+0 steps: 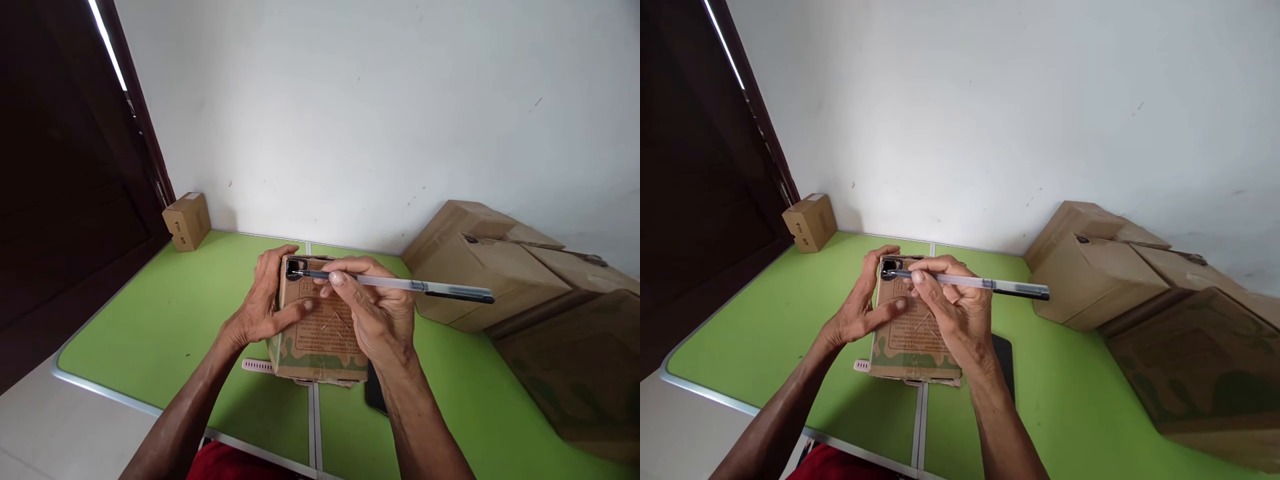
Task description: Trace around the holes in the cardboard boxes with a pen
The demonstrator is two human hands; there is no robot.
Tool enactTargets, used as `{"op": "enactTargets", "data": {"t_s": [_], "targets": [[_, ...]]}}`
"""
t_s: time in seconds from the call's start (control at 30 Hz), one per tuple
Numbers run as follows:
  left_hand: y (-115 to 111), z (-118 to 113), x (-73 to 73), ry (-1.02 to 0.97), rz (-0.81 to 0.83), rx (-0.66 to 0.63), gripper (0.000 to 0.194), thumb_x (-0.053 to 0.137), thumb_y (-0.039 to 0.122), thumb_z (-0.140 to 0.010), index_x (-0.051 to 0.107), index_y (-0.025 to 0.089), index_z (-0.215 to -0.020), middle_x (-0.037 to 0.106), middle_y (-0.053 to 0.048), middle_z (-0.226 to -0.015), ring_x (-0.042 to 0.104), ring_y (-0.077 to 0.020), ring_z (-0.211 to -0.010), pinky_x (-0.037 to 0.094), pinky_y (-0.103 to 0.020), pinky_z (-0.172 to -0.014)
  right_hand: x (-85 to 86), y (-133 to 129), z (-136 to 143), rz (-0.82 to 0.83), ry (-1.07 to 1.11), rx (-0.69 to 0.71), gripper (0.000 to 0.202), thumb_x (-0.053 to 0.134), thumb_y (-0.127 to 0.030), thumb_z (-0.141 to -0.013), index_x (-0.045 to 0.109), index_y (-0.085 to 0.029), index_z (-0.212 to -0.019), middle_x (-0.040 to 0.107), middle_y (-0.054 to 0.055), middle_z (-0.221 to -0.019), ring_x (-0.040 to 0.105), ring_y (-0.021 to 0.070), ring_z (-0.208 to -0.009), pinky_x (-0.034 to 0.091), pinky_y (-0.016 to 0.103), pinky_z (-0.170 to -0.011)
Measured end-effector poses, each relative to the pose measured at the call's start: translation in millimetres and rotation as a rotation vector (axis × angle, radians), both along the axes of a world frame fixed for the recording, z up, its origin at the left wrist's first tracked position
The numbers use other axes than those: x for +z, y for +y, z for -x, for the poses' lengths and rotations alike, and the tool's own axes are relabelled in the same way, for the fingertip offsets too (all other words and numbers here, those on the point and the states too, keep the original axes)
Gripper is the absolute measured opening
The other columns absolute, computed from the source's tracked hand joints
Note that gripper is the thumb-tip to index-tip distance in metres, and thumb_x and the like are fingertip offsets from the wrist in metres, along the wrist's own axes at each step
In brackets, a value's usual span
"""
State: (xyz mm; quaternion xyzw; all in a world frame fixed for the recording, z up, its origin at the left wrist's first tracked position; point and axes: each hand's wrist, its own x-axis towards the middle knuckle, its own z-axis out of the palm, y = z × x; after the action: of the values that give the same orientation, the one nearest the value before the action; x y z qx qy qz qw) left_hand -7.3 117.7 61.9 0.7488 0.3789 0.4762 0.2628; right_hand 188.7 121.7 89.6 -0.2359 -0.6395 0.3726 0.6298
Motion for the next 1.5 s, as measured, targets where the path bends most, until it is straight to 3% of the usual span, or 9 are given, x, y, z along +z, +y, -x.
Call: {"op": "enactTargets", "data": {"t_s": [0.1, 0.23, 0.6, 0.83, 0.97, 1.17, 1.5], "targets": [[0.1, -0.7, -0.2, 0.009, 0.003, 0.004, 0.077, 0.074, 0.050, -0.096, 0.035, 0.027, -0.158, 0.050, -0.015, -0.148, 0.049, -0.0400, -0.141, 0.041, -0.065, -0.121, 0.9, -2.4, -0.3, -0.034, -0.083, -0.069, 0.008, 0.079, -0.031, -0.101, 0.084, -0.028, -0.096, 0.079, 0.000, -0.089, 0.072, 0.0149, -0.072, 0.058, 0.027, -0.065], [0.4, -2.6, 1.0, 0.021, -0.012, 0.012, 0.076, 0.075, 0.051, -0.095, 0.036, 0.028, -0.157, 0.050, -0.015, -0.148, 0.048, -0.0398, -0.141, 0.041, -0.064, -0.122, 5.3, -3.7, -1.0, -0.071, -0.150, -0.127, 0.011, 0.077, -0.029, -0.100, 0.083, -0.026, -0.092, 0.080, 0.002, -0.091, 0.072, 0.0179, -0.077, 0.061, 0.031, -0.071], [2.2, -4.7, 1.0, 0.033, -0.026, 0.011, 0.076, 0.074, 0.049, -0.096, 0.035, 0.028, -0.158, 0.050, -0.014, -0.146, 0.047, -0.0393, -0.139, 0.041, -0.064, -0.120, 10.7, -3.1, -4.8, -0.103, -0.216, -0.073, 0.011, 0.074, -0.026, -0.100, 0.081, -0.027, -0.092, 0.080, 0.002, -0.093, 0.076, 0.0209, -0.086, 0.062, 0.032, -0.073], [5.0, -5.5, -3.0, 0.029, -0.032, 0.018, 0.074, 0.072, 0.049, -0.096, 0.036, 0.027, -0.157, 0.050, -0.014, -0.146, 0.048, -0.0381, -0.139, 0.040, -0.063, -0.121, 11.0, -2.1, -8.1, -0.099, -0.230, -0.072, 0.011, 0.072, -0.023, -0.099, 0.078, -0.025, -0.090, 0.078, 0.001, -0.090, 0.070, 0.0164, -0.076, 0.055, 0.026, -0.062], [5.5, -5.4, -2.7, 0.013, -0.003, 0.013, 0.073, 0.071, 0.050, -0.097, 0.036, 0.028, -0.157, 0.051, -0.014, -0.145, 0.049, -0.0391, -0.139, 0.041, -0.064, -0.120, 13.2, -2.0, -9.3, -0.087, -0.248, -0.109, 0.014, 0.070, -0.024, -0.097, 0.073, -0.024, -0.083, 0.070, -0.001, -0.076, 0.059, 0.0139, -0.061, 0.047, 0.025, -0.052], [7.1, -5.1, -3.0, 0.006, -0.007, 0.010, 0.073, 0.070, 0.051, -0.097, 0.037, 0.029, -0.158, 0.050, -0.014, -0.147, 0.047, -0.0395, -0.141, 0.038, -0.066, -0.123, 11.6, 0.5, -9.9, -0.071, -0.205, -0.183, 0.018, 0.070, -0.029, -0.096, 0.070, -0.025, -0.079, 0.065, -0.001, -0.067, 0.059, 0.0151, -0.057, 0.043, 0.026, -0.047], [6.9, -6.8, -2.1, 0.028, -0.023, 0.009, 0.074, 0.069, 0.053, -0.098, 0.037, 0.027, -0.159, 0.049, -0.015, -0.152, 0.046, -0.0403, -0.143, 0.039, -0.065, -0.121, 3.6, 5.4, -0.5, -0.045, -0.045, -0.258, 0.016, 0.074, -0.031, -0.099, 0.071, -0.024, -0.085, 0.068, -0.003, -0.065, 0.065, 0.0144, -0.054, 0.052, 0.028, -0.055]]}}
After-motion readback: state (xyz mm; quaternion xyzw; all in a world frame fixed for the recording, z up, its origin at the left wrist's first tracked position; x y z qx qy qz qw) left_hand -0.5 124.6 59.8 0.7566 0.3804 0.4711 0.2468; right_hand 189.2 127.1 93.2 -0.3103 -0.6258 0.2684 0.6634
